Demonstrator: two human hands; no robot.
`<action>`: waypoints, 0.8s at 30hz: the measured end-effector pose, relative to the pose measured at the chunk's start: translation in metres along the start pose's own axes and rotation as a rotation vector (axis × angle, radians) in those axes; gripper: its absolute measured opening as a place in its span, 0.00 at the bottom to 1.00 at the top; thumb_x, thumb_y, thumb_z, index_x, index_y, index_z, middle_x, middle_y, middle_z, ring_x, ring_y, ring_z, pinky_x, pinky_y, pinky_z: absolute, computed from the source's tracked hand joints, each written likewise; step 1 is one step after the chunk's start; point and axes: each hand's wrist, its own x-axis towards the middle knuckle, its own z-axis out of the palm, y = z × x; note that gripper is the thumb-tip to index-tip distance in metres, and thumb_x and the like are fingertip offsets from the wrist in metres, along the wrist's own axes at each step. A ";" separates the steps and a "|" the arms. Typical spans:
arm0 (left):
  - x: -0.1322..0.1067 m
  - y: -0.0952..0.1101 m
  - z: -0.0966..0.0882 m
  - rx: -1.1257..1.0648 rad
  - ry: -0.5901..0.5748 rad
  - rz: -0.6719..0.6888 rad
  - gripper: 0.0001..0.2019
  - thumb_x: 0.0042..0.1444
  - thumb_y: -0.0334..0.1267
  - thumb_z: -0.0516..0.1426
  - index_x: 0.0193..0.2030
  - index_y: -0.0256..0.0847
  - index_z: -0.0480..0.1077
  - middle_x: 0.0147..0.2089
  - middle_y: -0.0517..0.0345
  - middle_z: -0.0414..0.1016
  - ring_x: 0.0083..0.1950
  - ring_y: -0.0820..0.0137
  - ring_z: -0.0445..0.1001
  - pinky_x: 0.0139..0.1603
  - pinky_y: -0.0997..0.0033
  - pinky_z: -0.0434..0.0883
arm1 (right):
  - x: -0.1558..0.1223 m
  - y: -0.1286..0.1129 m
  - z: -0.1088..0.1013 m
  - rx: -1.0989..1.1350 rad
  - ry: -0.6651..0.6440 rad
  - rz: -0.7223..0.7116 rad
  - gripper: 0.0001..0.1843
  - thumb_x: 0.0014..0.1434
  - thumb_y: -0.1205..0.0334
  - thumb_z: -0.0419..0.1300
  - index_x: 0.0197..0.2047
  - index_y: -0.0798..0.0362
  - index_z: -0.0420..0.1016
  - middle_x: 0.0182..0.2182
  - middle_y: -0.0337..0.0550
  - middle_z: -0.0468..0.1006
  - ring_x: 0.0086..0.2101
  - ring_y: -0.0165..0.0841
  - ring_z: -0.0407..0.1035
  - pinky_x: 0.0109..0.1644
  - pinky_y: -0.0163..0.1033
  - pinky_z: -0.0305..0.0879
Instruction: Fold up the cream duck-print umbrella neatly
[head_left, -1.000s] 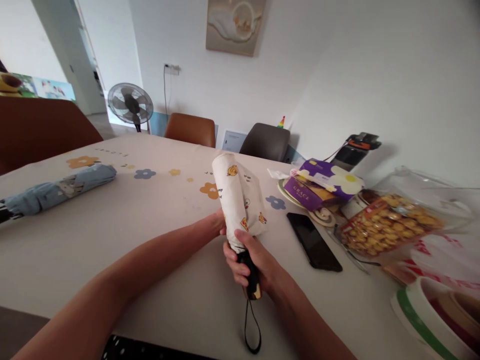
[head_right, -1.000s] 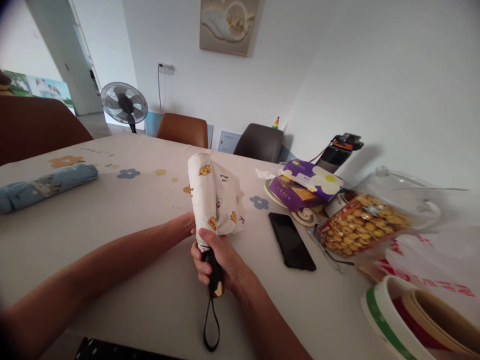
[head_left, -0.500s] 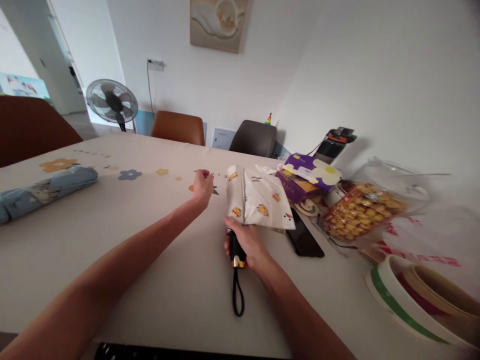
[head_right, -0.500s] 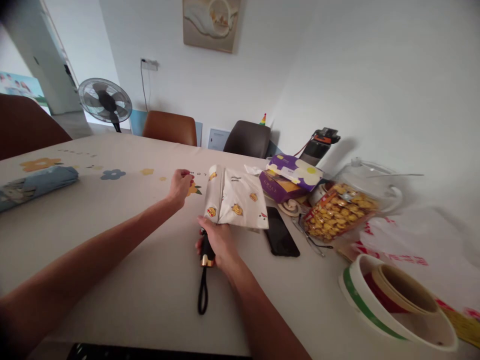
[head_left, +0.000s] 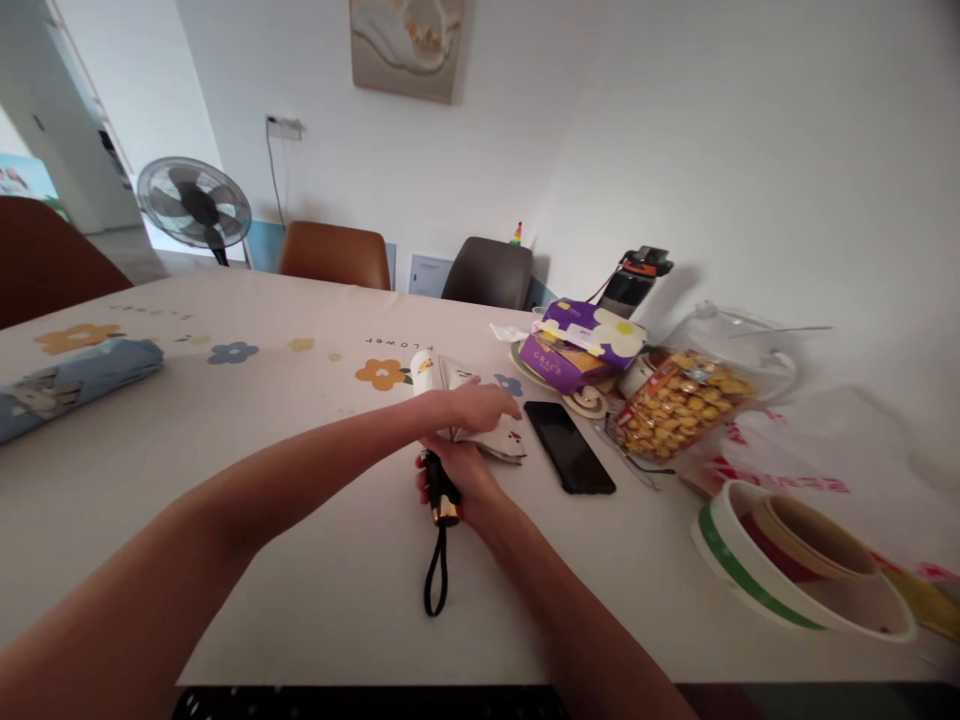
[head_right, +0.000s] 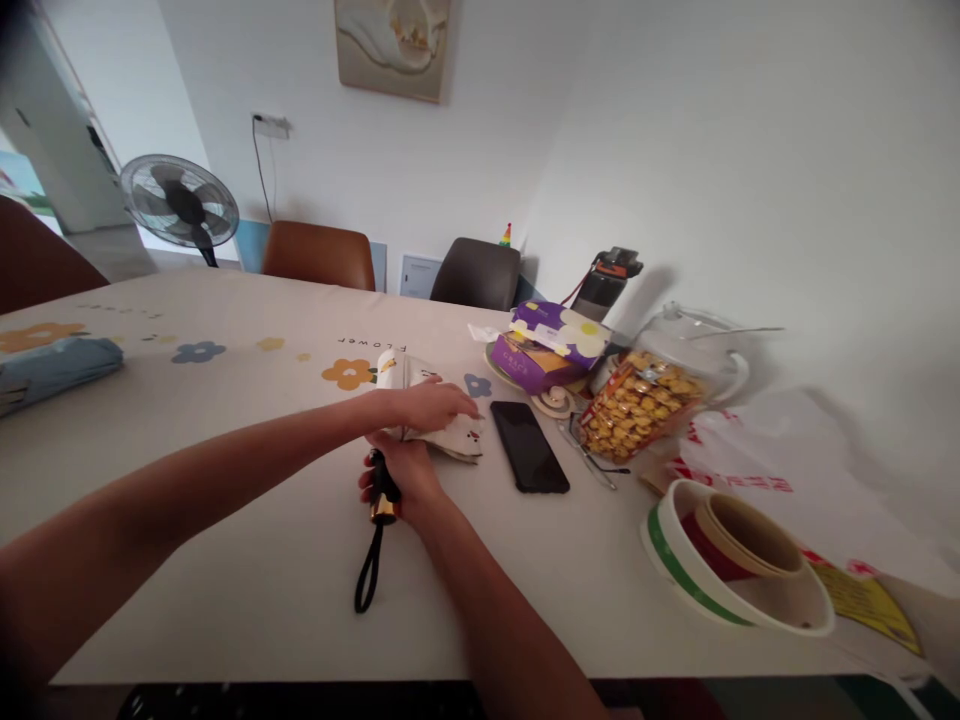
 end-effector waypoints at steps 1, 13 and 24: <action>0.007 -0.001 0.003 0.015 -0.052 -0.011 0.17 0.34 0.19 0.53 0.24 0.47 0.73 0.35 0.60 0.77 0.46 0.63 0.71 0.58 0.59 0.58 | 0.000 0.001 0.000 -0.004 -0.011 0.002 0.11 0.55 0.58 0.57 0.27 0.57 0.63 0.15 0.38 0.67 0.13 0.28 0.63 0.12 0.32 0.60; 0.014 0.021 -0.018 0.104 0.283 0.112 0.07 0.47 0.29 0.54 0.28 0.43 0.72 0.36 0.56 0.73 0.44 0.65 0.69 0.52 0.63 0.63 | 0.001 0.003 -0.001 0.108 -0.075 -0.035 0.09 0.53 0.62 0.59 0.28 0.58 0.63 0.20 0.38 0.68 0.15 0.29 0.65 0.13 0.35 0.63; -0.111 -0.018 -0.084 0.055 0.841 -0.088 0.05 0.54 0.35 0.52 0.38 0.42 0.67 0.35 0.59 0.72 0.34 0.72 0.73 0.36 0.70 0.72 | 0.000 0.003 0.007 0.156 -0.016 -0.061 0.07 0.48 0.70 0.60 0.32 0.59 0.67 0.25 0.43 0.73 0.27 0.37 0.74 0.20 0.41 0.72</action>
